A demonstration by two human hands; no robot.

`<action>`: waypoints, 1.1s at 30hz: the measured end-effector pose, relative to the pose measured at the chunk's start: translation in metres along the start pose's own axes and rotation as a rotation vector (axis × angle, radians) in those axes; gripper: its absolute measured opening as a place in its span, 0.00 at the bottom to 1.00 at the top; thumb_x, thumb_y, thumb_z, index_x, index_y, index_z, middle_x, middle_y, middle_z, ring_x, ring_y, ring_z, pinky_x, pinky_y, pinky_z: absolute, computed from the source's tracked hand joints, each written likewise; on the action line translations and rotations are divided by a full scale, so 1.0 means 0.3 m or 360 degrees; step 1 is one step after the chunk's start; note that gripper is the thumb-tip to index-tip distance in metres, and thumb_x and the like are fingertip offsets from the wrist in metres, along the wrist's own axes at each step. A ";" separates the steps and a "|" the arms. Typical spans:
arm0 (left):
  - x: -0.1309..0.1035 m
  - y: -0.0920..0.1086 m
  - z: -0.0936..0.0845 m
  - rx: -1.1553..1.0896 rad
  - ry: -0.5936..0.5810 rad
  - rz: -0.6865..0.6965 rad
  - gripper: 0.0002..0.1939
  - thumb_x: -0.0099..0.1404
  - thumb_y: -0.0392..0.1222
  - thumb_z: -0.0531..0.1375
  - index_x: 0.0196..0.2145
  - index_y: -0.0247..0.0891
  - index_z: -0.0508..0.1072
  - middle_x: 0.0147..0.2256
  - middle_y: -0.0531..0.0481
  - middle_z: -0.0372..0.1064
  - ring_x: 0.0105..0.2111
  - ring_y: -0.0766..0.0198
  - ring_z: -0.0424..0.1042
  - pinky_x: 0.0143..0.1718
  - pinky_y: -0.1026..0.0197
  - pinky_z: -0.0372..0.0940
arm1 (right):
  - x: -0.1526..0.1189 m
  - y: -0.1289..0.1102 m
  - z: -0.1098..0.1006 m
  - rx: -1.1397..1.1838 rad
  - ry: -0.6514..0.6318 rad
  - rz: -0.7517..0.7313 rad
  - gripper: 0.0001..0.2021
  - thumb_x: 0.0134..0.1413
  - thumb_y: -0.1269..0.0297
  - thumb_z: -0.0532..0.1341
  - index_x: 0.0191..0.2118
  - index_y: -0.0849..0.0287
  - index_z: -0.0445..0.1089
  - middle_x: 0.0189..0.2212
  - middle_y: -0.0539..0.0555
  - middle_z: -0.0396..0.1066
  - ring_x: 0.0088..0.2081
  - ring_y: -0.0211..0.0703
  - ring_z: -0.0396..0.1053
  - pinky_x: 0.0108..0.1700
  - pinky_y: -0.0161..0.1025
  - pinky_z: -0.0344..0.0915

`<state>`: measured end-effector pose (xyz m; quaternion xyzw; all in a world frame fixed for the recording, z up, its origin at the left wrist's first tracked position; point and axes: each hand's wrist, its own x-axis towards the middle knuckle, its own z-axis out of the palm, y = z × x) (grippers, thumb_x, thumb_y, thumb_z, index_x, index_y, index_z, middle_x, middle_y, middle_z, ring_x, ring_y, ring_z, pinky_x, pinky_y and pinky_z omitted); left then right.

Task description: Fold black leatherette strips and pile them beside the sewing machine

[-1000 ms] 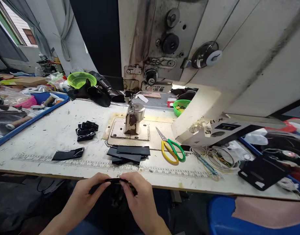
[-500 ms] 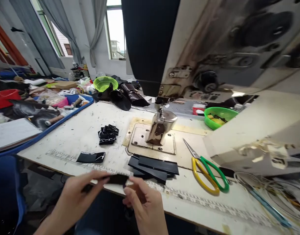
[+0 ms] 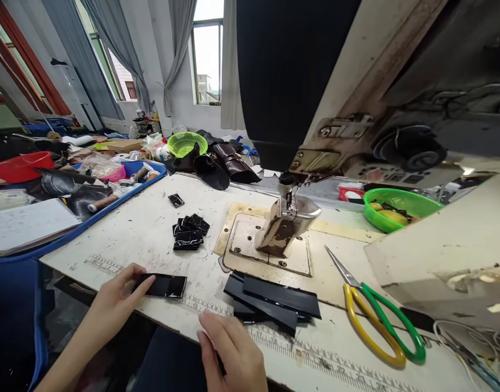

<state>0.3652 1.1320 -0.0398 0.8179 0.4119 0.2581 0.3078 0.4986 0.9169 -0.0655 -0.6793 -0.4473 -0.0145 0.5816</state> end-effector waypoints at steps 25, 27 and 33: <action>-0.361 0.201 0.172 -0.1268 -0.0923 -0.0622 0.23 0.60 0.59 0.68 0.45 0.41 0.82 0.38 0.46 0.81 0.35 0.59 0.79 0.40 0.61 0.75 | -0.080 -0.100 -0.202 0.0779 -0.0180 0.1419 0.20 0.53 0.49 0.71 0.46 0.59 0.79 0.32 0.54 0.80 0.36 0.46 0.78 0.38 0.37 0.78; -0.363 0.202 0.174 -0.1198 -0.0876 -0.0588 0.21 0.59 0.58 0.69 0.41 0.40 0.83 0.31 0.48 0.79 0.30 0.62 0.77 0.38 0.64 0.75 | -0.083 -0.105 -0.210 0.0807 -0.0178 0.1425 0.19 0.54 0.50 0.71 0.45 0.58 0.79 0.32 0.54 0.80 0.36 0.45 0.78 0.37 0.36 0.78; -0.383 0.228 0.189 -0.1073 -0.0621 -0.0592 0.21 0.56 0.58 0.70 0.35 0.37 0.82 0.29 0.47 0.79 0.26 0.60 0.77 0.28 0.65 0.74 | -0.091 -0.111 -0.212 0.0879 -0.0165 0.1421 0.19 0.53 0.50 0.72 0.44 0.59 0.79 0.31 0.54 0.79 0.35 0.45 0.78 0.36 0.36 0.79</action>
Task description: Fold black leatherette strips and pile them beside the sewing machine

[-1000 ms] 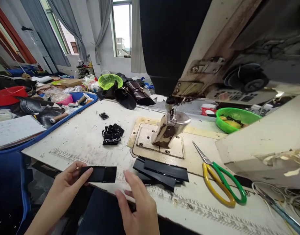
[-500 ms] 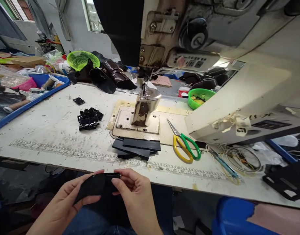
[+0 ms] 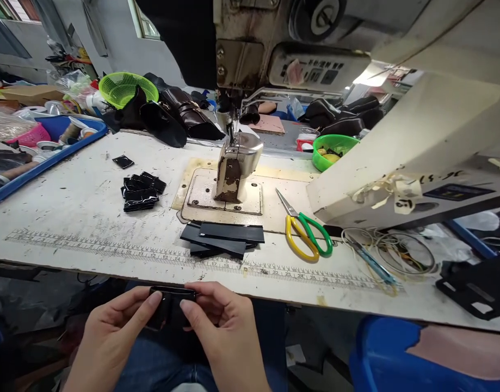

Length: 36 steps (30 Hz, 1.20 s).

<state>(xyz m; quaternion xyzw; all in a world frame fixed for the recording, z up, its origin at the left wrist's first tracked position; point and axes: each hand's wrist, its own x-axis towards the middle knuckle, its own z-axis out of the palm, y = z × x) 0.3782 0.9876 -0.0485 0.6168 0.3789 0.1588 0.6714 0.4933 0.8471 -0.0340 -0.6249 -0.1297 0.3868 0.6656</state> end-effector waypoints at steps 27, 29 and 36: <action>-0.061 0.051 0.048 0.0283 0.0019 0.0194 0.19 0.64 0.56 0.63 0.23 0.40 0.69 0.17 0.57 0.64 0.18 0.68 0.68 0.20 0.70 0.63 | 0.017 -0.024 0.038 -0.0048 -0.0163 0.0154 0.19 0.50 0.48 0.71 0.35 0.61 0.77 0.25 0.50 0.69 0.28 0.36 0.66 0.26 0.30 0.67; -0.042 0.043 0.025 0.0301 -0.0192 0.0146 0.21 0.65 0.58 0.61 0.24 0.40 0.68 0.18 0.57 0.62 0.18 0.67 0.68 0.20 0.69 0.64 | 0.016 -0.021 0.034 -0.0125 -0.0164 0.0090 0.18 0.52 0.49 0.69 0.33 0.61 0.75 0.25 0.49 0.68 0.29 0.36 0.64 0.29 0.31 0.65; -0.048 0.025 0.036 0.0450 -0.0167 0.0381 0.23 0.71 0.56 0.54 0.22 0.41 0.61 0.16 0.60 0.46 0.14 0.72 0.49 0.16 0.68 0.47 | 0.002 -0.011 0.056 -0.0118 -0.0221 0.0063 0.17 0.55 0.50 0.68 0.32 0.60 0.71 0.24 0.46 0.63 0.27 0.33 0.58 0.29 0.30 0.59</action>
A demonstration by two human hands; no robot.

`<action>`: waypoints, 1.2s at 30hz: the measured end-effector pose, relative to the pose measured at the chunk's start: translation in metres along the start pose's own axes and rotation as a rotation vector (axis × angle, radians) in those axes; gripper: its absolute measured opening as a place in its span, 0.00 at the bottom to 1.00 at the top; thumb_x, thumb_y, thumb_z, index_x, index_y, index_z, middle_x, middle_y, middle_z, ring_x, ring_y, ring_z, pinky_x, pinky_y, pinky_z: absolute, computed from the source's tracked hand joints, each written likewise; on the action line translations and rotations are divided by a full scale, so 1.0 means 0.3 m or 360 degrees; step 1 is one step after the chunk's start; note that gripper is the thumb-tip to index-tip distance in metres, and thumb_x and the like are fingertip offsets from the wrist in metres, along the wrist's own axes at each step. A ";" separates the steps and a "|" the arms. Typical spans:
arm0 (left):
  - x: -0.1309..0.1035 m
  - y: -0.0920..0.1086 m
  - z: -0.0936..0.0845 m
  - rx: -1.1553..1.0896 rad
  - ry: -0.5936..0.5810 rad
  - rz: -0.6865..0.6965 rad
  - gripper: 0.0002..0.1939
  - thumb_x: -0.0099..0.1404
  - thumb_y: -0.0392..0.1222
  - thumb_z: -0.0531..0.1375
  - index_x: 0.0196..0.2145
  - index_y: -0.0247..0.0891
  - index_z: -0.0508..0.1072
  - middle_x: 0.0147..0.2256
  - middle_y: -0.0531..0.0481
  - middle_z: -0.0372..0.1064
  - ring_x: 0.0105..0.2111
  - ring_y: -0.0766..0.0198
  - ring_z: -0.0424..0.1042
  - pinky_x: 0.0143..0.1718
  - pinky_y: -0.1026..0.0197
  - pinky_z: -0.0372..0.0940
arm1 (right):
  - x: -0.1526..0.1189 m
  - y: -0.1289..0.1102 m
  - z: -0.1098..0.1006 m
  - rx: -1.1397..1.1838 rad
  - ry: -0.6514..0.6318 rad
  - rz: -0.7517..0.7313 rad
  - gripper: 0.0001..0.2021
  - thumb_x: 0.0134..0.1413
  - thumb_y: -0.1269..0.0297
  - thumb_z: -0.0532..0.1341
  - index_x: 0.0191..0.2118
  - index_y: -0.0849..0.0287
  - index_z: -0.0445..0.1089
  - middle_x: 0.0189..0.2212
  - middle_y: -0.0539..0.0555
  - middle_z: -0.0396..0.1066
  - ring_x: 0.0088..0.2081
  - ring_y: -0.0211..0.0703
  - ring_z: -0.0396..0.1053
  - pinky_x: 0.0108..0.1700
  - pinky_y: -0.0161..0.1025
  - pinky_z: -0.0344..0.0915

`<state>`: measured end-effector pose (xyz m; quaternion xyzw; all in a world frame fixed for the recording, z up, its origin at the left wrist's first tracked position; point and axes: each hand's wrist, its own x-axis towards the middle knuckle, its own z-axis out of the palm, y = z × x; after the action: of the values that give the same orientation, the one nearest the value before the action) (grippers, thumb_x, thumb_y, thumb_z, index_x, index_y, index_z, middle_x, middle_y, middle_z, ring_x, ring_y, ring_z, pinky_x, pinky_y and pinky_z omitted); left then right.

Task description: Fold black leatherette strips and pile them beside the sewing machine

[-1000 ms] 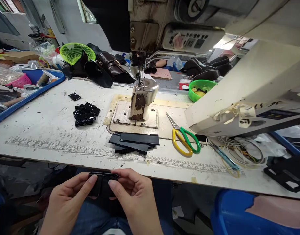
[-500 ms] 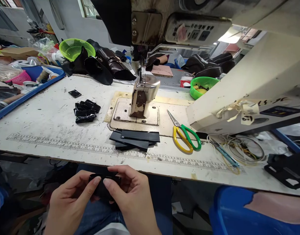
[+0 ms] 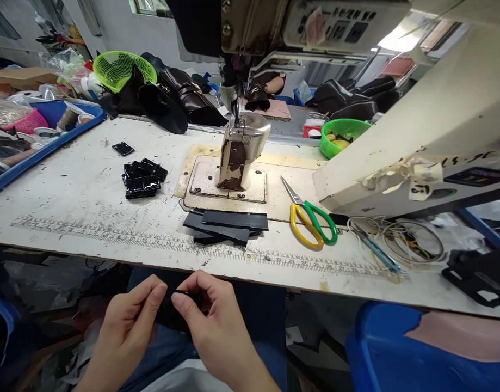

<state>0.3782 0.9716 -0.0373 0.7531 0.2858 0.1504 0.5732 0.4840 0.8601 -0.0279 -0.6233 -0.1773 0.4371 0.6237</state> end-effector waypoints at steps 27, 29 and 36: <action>0.046 -0.011 -0.013 -0.0419 0.0114 -0.0325 0.18 0.62 0.56 0.65 0.36 0.38 0.78 0.28 0.51 0.75 0.27 0.63 0.74 0.31 0.65 0.71 | 0.021 0.024 -0.061 0.0345 -0.0017 0.0067 0.15 0.47 0.57 0.76 0.36 0.60 0.77 0.29 0.51 0.77 0.30 0.34 0.73 0.36 0.29 0.71; 0.051 0.000 -0.010 -0.0433 0.0023 -0.0299 0.17 0.61 0.56 0.66 0.36 0.39 0.79 0.31 0.50 0.76 0.30 0.61 0.76 0.32 0.65 0.72 | 0.026 0.032 -0.062 0.0299 -0.0020 0.0052 0.15 0.48 0.55 0.75 0.33 0.61 0.76 0.25 0.50 0.75 0.28 0.34 0.72 0.33 0.28 0.70; 0.058 0.002 0.035 -0.0138 0.0092 0.0002 0.21 0.68 0.57 0.58 0.25 0.39 0.73 0.21 0.53 0.64 0.20 0.68 0.63 0.20 0.69 0.60 | 0.039 0.072 -0.027 -0.0032 0.0035 0.0109 0.27 0.56 0.36 0.63 0.26 0.59 0.67 0.19 0.49 0.67 0.19 0.36 0.68 0.22 0.29 0.64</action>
<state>0.3980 0.9738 -0.0418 0.7231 0.2951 0.1846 0.5967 0.4897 0.8605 -0.0530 -0.6400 -0.1534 0.4496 0.6040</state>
